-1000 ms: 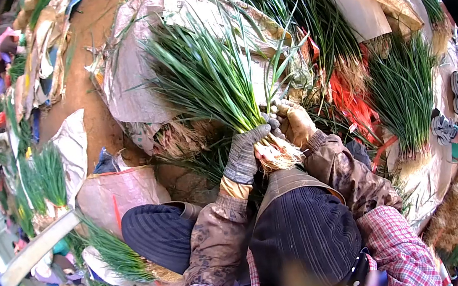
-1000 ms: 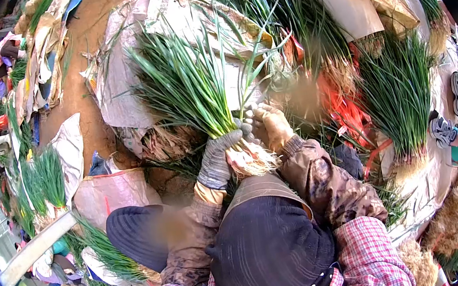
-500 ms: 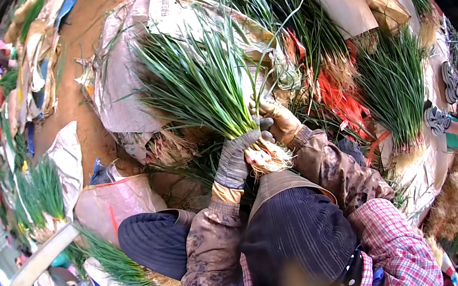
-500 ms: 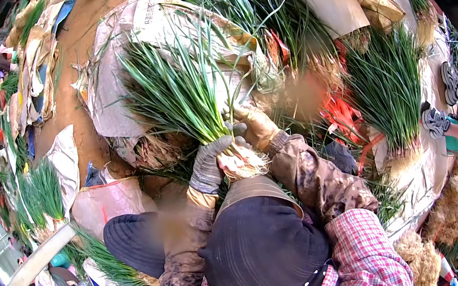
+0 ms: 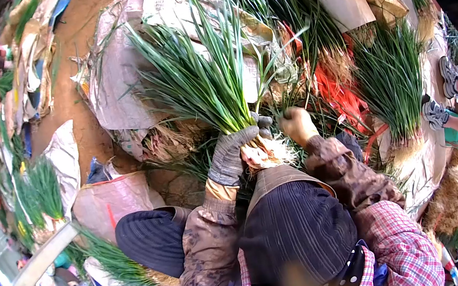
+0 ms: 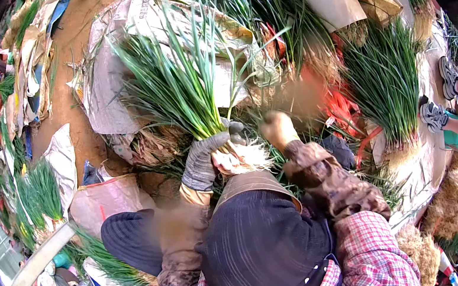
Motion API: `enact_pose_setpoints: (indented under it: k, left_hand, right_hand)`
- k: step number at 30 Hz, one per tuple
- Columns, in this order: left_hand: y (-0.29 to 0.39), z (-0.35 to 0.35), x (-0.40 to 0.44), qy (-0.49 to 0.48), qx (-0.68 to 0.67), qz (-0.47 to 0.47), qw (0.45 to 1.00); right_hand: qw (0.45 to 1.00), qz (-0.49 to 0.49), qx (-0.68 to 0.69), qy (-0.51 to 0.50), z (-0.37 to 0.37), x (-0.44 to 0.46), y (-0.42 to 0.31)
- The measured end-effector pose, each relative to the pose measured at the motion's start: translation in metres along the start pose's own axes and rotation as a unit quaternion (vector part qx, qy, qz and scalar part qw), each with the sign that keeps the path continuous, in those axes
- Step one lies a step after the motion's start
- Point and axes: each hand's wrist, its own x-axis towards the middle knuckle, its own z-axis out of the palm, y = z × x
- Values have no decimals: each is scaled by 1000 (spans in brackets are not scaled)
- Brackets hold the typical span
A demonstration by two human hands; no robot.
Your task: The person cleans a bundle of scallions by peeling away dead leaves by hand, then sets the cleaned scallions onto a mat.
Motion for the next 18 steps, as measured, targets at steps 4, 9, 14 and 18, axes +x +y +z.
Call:
enact_pose_setpoints:
  k: [4,9,14,18]
  left_hand:
    - [1,0,-1,5,-92,-6,996]
    - [-7,-7,1,5,-127,18,992]
    - [18,12,-8,10,-145,103,984]
    - [20,-4,-11,10,-181,88,979]
  right_hand:
    - [928,13,-264,-263,-24,-25,37]
    - [941,105,-287,147,-56,31,24]
    - [956,47,-273,100,-41,42,75]
    - [935,1,-353,-36,-18,-59,124]
